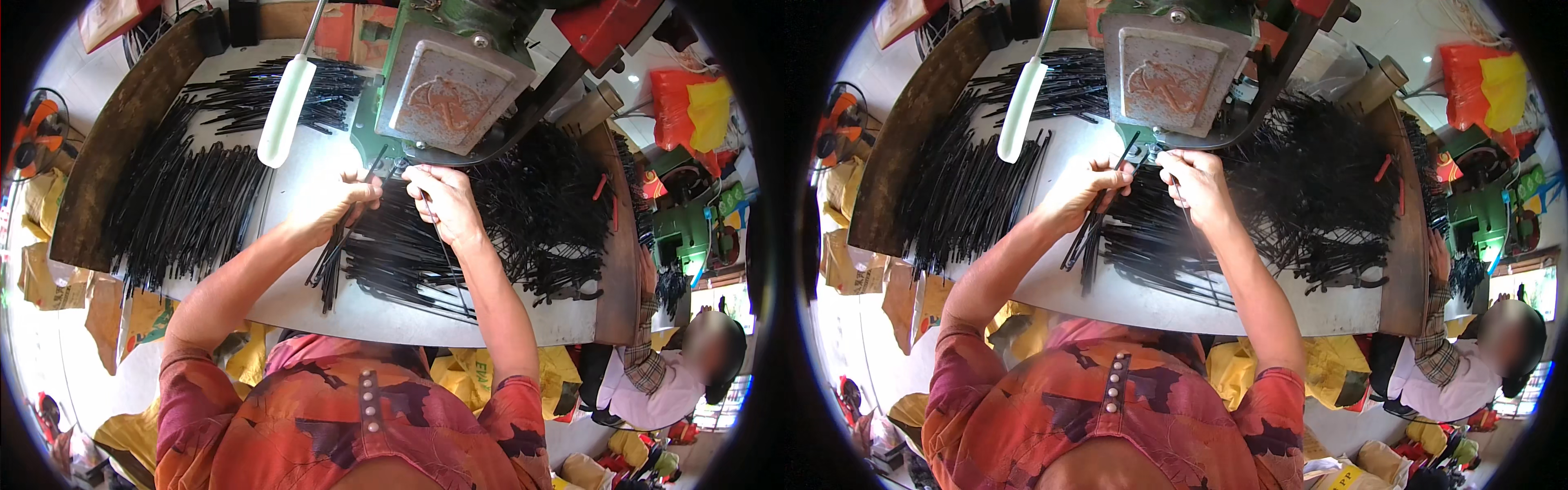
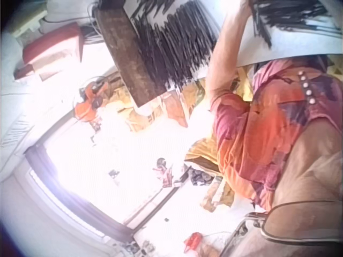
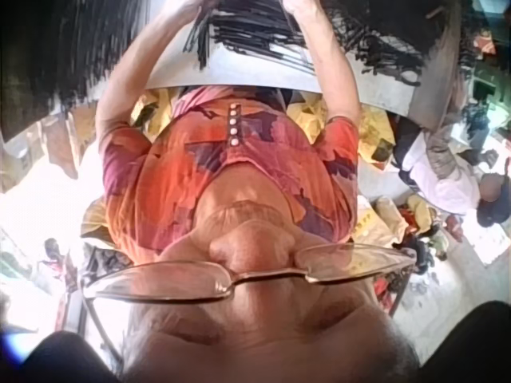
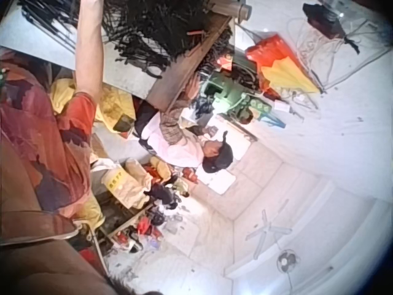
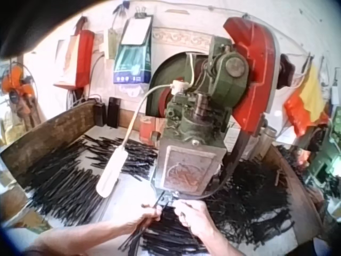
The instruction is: The person assembles small black plastic strips and metal brackets using a manual press machine and pliers.
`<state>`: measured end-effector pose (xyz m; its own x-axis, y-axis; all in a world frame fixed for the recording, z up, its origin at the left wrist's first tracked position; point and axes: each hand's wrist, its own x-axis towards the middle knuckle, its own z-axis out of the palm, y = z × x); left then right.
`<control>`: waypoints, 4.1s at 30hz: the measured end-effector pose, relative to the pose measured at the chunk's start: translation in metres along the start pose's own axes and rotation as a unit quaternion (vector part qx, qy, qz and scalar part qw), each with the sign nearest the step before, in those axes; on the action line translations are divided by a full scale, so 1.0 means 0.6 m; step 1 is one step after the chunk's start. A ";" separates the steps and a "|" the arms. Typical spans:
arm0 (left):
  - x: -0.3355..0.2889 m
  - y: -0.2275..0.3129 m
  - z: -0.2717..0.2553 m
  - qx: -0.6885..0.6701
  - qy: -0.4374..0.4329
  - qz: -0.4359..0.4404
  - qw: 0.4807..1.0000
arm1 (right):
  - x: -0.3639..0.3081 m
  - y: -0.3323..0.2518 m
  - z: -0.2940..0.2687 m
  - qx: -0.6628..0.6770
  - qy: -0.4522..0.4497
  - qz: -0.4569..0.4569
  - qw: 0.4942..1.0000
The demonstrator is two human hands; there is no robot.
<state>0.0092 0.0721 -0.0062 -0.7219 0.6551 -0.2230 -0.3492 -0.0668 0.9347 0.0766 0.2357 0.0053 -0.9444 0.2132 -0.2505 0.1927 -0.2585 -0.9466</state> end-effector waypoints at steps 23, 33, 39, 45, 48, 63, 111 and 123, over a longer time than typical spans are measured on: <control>0.020 -0.019 0.024 -0.043 0.012 0.000 0.999 | 0.010 0.019 0.022 0.034 0.045 -0.047 0.997; 0.017 0.007 0.038 -0.046 0.023 0.035 0.998 | 0.005 0.013 0.015 0.037 0.024 -0.031 0.999; 0.020 0.012 0.034 -0.010 0.021 0.031 0.999 | -0.026 -0.024 -0.058 -0.129 0.066 -0.002 0.989; 0.006 0.028 0.019 0.033 0.009 0.029 0.999 | -0.059 -0.054 -0.129 -0.189 0.117 -0.026 0.975; -0.005 0.050 -0.014 0.103 0.019 0.014 0.994 | -0.072 -0.059 -0.157 -0.252 0.109 -0.016 0.962; -0.060 0.016 0.038 0.666 -0.135 0.281 0.678 | -0.062 -0.014 -0.127 -0.730 0.046 -0.179 0.658; 0.023 -0.007 -0.027 0.623 0.049 0.387 0.678 | -0.005 0.017 -0.012 0.187 0.136 -0.087 0.969; -0.003 0.022 0.009 0.237 0.002 0.059 0.970 | -0.002 0.020 -0.006 0.212 0.147 -0.104 0.961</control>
<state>0.0088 0.0741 0.0082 -0.7423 0.6616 -0.1065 0.0491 0.2122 0.9760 0.0808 0.2356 -0.0066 -0.8230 0.5421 -0.1698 -0.1766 -0.5283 -0.8305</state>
